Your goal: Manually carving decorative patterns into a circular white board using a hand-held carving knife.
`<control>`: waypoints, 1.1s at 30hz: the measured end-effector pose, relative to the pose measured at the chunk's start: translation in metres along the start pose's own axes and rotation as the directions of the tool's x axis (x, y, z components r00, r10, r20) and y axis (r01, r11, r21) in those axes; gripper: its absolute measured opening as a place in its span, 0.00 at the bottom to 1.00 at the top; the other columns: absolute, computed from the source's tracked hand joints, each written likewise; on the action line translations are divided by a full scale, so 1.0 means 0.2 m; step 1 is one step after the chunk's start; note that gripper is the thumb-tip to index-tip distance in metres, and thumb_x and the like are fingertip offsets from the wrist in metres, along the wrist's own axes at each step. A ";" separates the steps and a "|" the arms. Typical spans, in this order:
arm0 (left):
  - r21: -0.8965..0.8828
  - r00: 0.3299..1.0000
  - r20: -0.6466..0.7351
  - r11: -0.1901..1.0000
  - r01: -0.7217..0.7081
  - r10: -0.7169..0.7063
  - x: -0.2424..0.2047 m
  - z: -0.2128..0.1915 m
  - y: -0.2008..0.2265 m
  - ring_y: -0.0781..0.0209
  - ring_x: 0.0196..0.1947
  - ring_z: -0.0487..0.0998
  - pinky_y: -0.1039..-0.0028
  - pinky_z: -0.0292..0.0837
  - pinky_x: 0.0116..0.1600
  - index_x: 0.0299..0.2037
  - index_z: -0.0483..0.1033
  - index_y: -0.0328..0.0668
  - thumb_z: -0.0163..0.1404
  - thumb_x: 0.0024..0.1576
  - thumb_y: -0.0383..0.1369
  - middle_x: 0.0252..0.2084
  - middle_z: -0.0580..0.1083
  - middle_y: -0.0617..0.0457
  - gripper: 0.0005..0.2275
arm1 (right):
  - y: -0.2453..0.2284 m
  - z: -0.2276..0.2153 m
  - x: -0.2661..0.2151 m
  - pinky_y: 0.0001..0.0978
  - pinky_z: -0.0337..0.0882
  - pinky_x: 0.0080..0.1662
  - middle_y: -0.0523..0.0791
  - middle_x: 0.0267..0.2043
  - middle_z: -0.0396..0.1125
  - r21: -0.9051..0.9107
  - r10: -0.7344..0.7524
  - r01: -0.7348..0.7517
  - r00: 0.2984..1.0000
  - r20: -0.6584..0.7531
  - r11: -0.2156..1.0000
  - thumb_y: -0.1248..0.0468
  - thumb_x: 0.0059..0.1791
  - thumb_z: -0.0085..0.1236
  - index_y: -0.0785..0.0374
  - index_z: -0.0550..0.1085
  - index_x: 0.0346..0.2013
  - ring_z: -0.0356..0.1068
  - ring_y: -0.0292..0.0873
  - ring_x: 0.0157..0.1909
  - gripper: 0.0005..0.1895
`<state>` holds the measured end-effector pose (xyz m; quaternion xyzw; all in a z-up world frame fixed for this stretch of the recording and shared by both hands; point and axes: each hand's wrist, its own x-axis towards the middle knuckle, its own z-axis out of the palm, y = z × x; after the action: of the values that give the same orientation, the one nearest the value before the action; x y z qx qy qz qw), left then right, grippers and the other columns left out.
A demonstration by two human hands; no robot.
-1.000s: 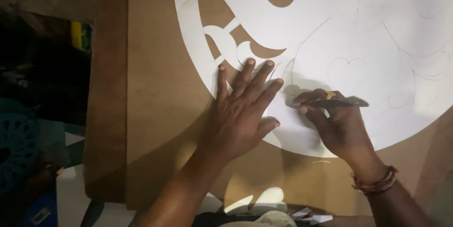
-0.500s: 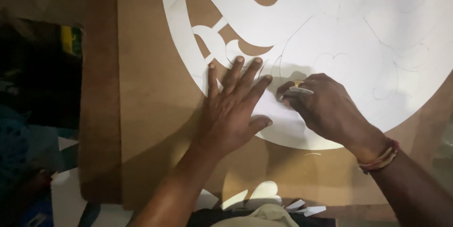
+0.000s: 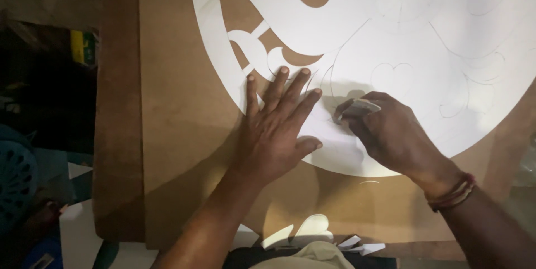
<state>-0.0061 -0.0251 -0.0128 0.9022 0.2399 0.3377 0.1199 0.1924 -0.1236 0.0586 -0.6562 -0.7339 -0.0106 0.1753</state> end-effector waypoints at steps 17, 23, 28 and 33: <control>0.002 1.000 0.000 1.000 -0.017 0.017 0.02 -0.02 0.00 0.44 0.76 0.47 0.32 0.33 0.72 0.66 0.67 0.45 0.61 0.47 0.49 0.75 0.56 0.48 0.36 | 0.12 0.08 -0.13 0.34 0.72 0.45 0.47 0.40 0.77 0.508 0.247 -0.140 0.958 -0.149 0.850 0.66 0.52 0.57 0.66 0.78 0.45 0.75 0.41 0.41 0.09; 0.032 0.997 -0.039 0.997 -0.067 0.069 0.00 0.00 0.03 0.42 0.76 0.51 0.31 0.38 0.73 0.65 0.70 0.44 0.59 0.52 0.48 0.74 0.58 0.47 0.31 | 0.13 0.14 -0.12 0.29 0.72 0.44 0.43 0.37 0.77 0.592 0.484 -0.280 0.848 -0.215 0.755 0.65 0.53 0.57 0.67 0.79 0.45 0.73 0.35 0.39 0.10; 0.053 0.995 -0.064 0.996 -0.070 0.073 -0.01 0.01 0.05 0.41 0.76 0.53 0.32 0.42 0.72 0.62 0.72 0.47 0.58 0.53 0.47 0.74 0.59 0.47 0.28 | 0.16 0.11 -0.11 0.31 0.70 0.41 0.46 0.32 0.76 0.575 0.521 -0.370 0.845 -0.118 0.730 0.65 0.53 0.58 0.67 0.81 0.44 0.69 0.36 0.36 0.09; 0.066 0.996 -0.037 0.995 -0.074 0.076 -0.01 0.01 0.05 0.39 0.75 0.52 0.30 0.42 0.70 0.63 0.72 0.48 0.57 0.54 0.48 0.73 0.59 0.46 0.27 | 0.19 0.06 -0.08 0.31 0.72 0.43 0.42 0.37 0.77 0.583 0.407 -0.307 0.912 -0.045 0.752 0.64 0.52 0.56 0.67 0.80 0.41 0.72 0.35 0.39 0.10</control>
<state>-0.0022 -0.0355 -0.0119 0.9072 0.2190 0.3518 0.0734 0.2279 -0.1307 0.0357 -0.6995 -0.5468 0.1849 0.4213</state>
